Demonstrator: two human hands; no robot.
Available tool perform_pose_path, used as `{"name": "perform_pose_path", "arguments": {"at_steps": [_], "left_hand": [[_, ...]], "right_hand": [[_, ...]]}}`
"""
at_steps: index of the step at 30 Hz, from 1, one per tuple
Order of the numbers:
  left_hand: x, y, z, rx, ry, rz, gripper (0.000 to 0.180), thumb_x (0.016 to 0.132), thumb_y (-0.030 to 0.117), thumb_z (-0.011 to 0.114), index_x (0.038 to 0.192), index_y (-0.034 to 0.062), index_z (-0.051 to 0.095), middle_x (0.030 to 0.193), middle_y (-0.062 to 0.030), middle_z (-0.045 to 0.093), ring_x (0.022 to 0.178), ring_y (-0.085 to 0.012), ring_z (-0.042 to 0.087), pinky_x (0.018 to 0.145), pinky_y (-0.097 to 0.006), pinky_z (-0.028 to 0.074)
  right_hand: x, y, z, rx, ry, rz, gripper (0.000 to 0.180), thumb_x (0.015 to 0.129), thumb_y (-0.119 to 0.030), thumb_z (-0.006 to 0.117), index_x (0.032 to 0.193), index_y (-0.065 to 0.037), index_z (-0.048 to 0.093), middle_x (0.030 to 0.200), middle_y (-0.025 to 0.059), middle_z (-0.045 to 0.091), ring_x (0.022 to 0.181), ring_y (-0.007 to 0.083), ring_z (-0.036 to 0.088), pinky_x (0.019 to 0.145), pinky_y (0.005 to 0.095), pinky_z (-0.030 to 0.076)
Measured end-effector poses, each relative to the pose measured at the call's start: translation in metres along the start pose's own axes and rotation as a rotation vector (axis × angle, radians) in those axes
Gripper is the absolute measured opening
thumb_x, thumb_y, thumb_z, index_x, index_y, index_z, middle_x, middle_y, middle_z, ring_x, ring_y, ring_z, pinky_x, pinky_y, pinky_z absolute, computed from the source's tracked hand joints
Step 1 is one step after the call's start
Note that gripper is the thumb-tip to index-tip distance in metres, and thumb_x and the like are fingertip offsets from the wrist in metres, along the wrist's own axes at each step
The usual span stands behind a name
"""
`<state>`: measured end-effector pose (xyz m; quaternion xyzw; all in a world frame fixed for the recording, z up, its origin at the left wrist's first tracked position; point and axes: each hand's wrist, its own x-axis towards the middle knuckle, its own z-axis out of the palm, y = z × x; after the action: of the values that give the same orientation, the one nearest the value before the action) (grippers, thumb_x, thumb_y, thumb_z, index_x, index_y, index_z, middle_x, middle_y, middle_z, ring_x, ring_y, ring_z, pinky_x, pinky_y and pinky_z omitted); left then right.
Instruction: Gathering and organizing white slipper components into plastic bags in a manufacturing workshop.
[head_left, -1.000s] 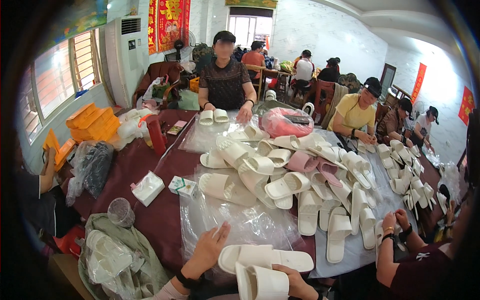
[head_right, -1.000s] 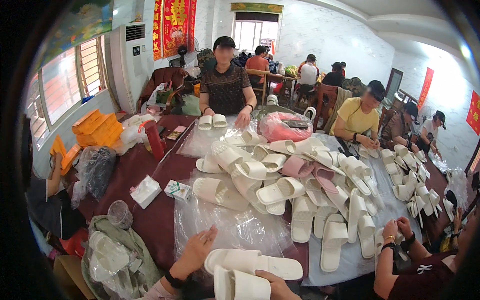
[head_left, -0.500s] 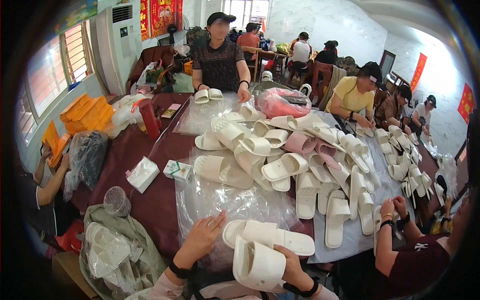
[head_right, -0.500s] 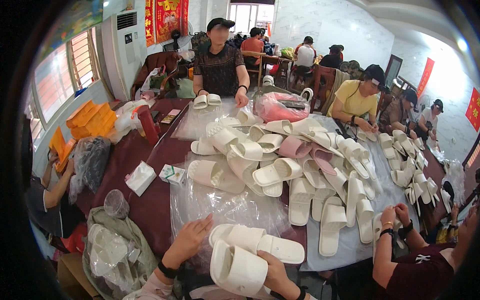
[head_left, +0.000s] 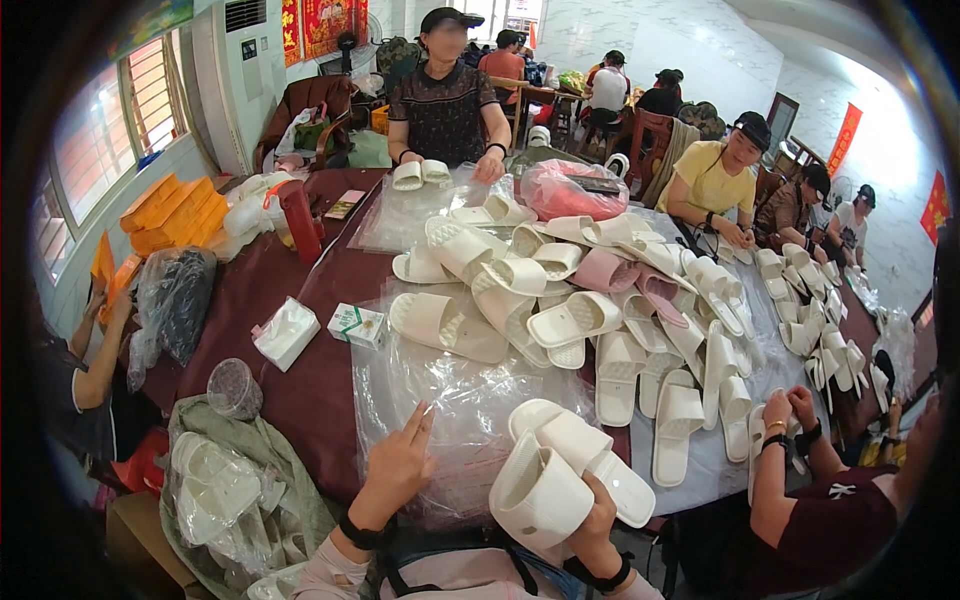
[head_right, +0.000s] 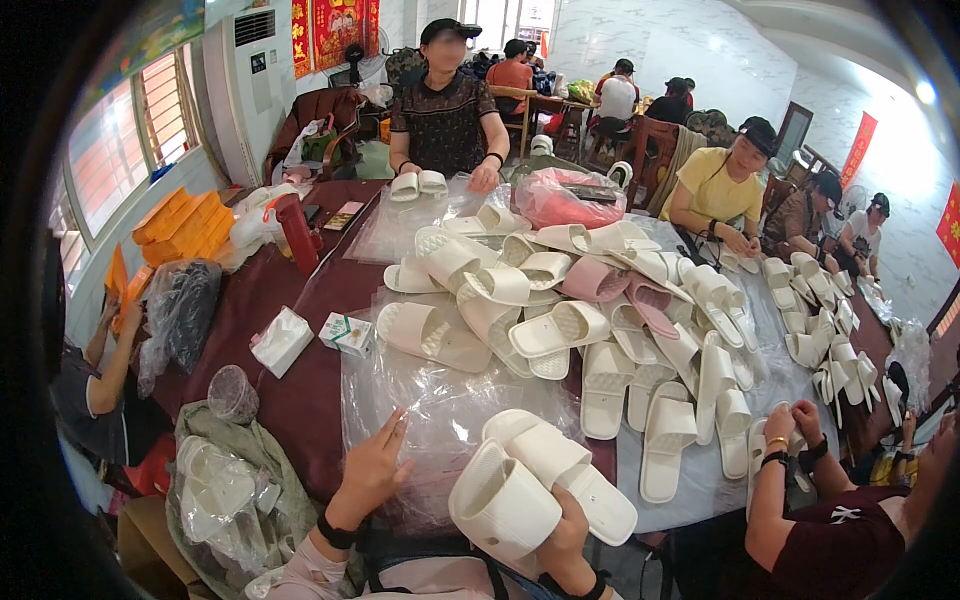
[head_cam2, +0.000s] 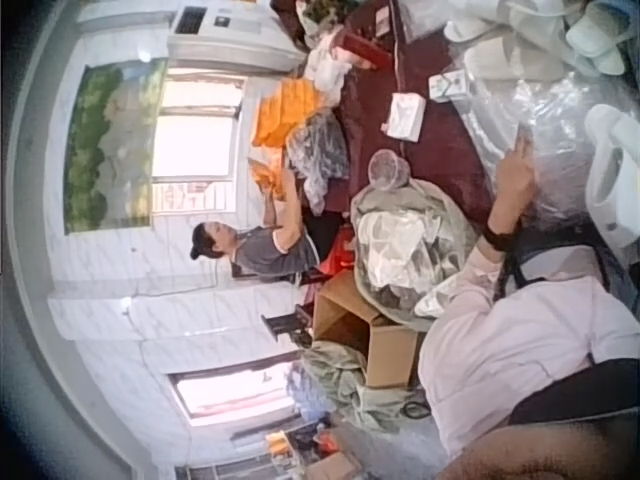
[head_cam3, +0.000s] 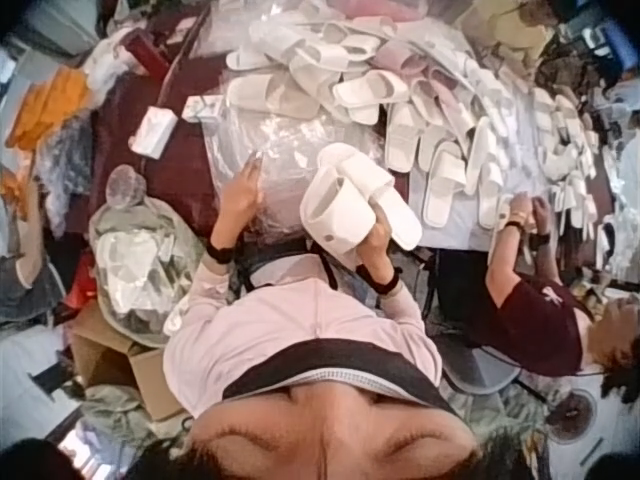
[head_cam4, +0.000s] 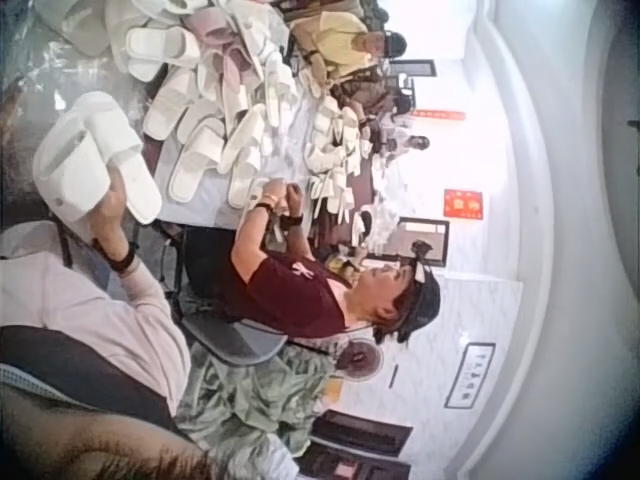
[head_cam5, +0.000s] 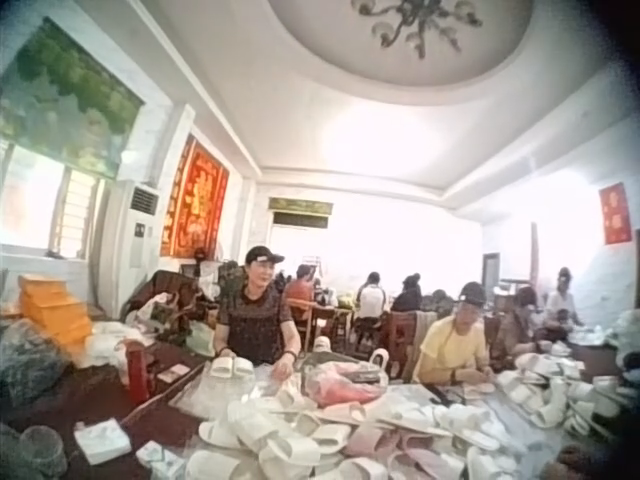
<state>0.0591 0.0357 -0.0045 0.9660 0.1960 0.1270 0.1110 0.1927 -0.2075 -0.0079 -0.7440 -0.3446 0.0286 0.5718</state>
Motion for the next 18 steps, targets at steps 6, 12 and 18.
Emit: {"name": "perform_pose_path", "arguments": {"at_steps": [6,12,18], "left_hand": [[0.006,0.009,0.008,-0.155,0.101,-0.011,0.074,0.073,0.013,0.065,0.137,-0.0029,0.032,0.141,-0.0213,0.034,0.102,-0.0362,0.053,0.085,-0.040,0.044],[0.007,-0.001,0.016,-0.351,0.225,0.111,0.074,0.071,0.002,0.060,0.139,-0.0022,0.030,0.141,-0.0223,0.033,0.103,-0.0389,0.051,0.087,-0.041,0.042],[0.006,0.002,0.011,-0.188,0.275,0.215,0.062,0.072,-0.006,0.054,0.133,-0.0014,0.041,0.137,-0.0191,0.040,0.077,-0.0329,0.051,0.072,-0.037,0.046]], "right_hand": [[-0.038,0.042,-0.003,0.605,-0.171,0.487,0.039,0.083,-0.006,0.064,0.117,0.007,0.052,0.106,0.0148,0.063,0.094,0.0196,0.062,0.082,0.0307,0.050],[-0.024,0.015,0.017,0.029,-0.326,-0.329,0.034,0.080,-0.005,0.065,0.111,0.007,0.057,0.104,0.0152,0.064,0.089,0.0212,0.065,0.077,0.0300,0.053],[-0.002,0.009,0.032,-0.260,-0.029,-0.318,0.029,0.068,-0.009,0.067,0.096,0.000,0.065,0.097,0.0197,0.060,0.082,0.0354,0.060,0.069,0.0401,0.049]]}}
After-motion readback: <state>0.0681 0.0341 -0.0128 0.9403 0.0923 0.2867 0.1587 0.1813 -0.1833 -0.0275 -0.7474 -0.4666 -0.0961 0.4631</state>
